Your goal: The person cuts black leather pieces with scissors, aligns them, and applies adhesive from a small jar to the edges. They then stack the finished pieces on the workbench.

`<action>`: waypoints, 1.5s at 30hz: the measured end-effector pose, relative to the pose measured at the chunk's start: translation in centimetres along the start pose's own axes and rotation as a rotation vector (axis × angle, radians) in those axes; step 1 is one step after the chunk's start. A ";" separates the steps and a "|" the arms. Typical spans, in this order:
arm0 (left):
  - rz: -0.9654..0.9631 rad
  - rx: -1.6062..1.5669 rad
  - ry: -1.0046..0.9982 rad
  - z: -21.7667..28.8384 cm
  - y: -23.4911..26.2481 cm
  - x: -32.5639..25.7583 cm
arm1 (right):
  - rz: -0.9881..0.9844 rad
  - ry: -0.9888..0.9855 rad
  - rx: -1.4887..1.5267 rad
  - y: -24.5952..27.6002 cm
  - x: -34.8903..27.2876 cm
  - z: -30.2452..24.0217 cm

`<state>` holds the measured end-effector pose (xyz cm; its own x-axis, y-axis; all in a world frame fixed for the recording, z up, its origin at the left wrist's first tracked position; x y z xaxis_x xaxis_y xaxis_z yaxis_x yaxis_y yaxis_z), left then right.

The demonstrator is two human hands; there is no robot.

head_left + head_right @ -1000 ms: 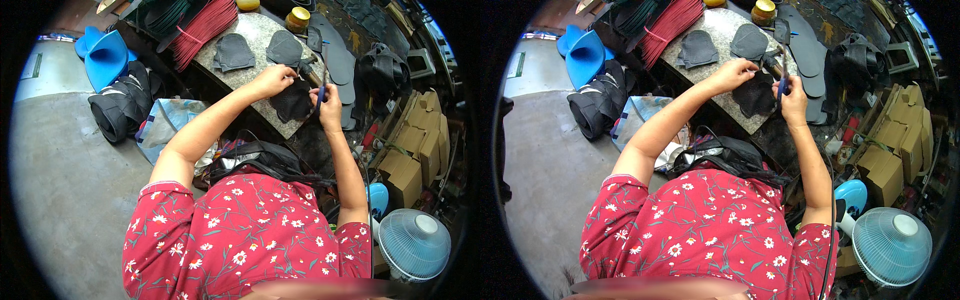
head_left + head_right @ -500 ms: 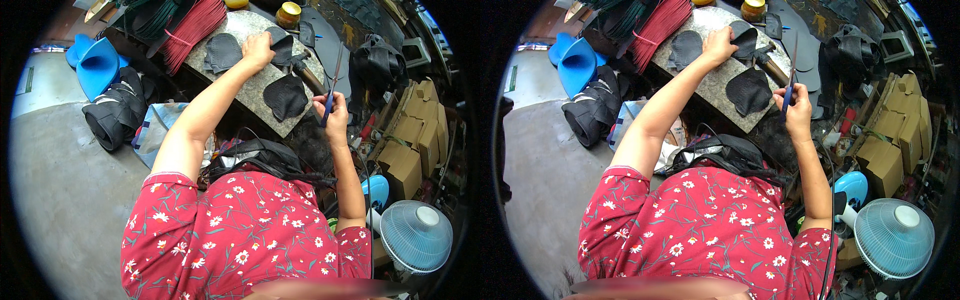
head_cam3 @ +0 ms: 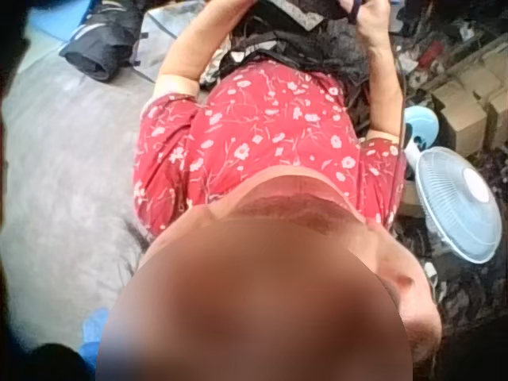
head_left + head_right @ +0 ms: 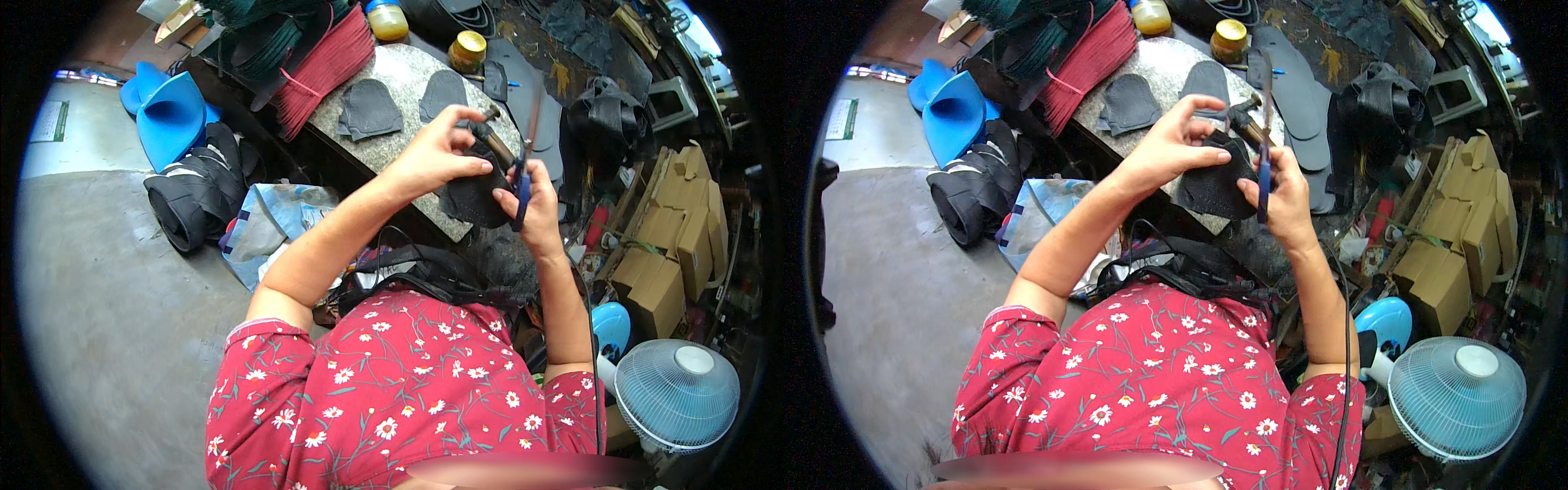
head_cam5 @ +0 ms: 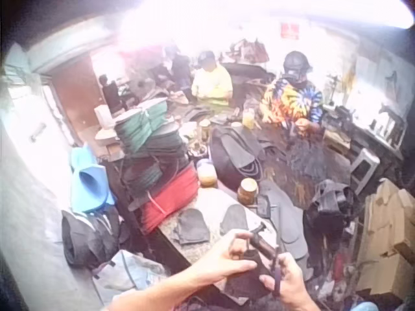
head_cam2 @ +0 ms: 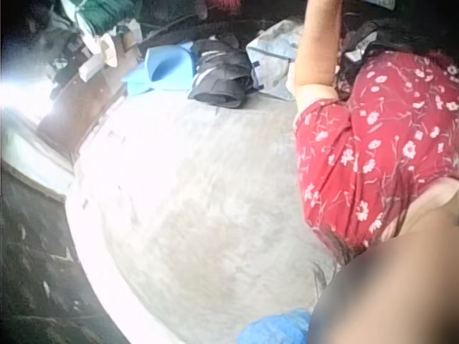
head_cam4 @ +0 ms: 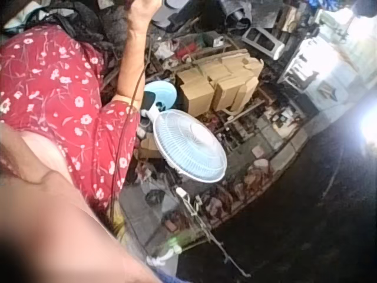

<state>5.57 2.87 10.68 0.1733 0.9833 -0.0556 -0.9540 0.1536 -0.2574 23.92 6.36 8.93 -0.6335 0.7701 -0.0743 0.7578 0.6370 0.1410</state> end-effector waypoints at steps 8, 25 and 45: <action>-0.013 0.195 0.123 -2.5 0.4 -3.2 | -0.029 -0.071 0.215 -1.2 1.0 -0.3; 0.036 0.447 0.267 -1.2 3.4 -5.3 | -0.010 -0.077 0.203 -2.3 3.5 0.3; 0.754 1.417 -0.088 2.3 23.5 20.4 | 0.214 -0.213 -0.149 2.1 1.1 5.5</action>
<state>-13.88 26.74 5.75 -0.3842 0.8677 0.3155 -0.2666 -0.4314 0.8619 25.68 8.72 3.73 -0.4038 0.8855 -0.2298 0.8290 0.4604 0.3174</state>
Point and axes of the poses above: each hand's wrist, its own x-axis towards the middle knuckle, its own y-axis out of the back of the hand, z = x × y, the point moved 4 cm from there along x, towards the middle knuckle, and after that the axes turned 8 degrees about -z, right-handed, at the moved point
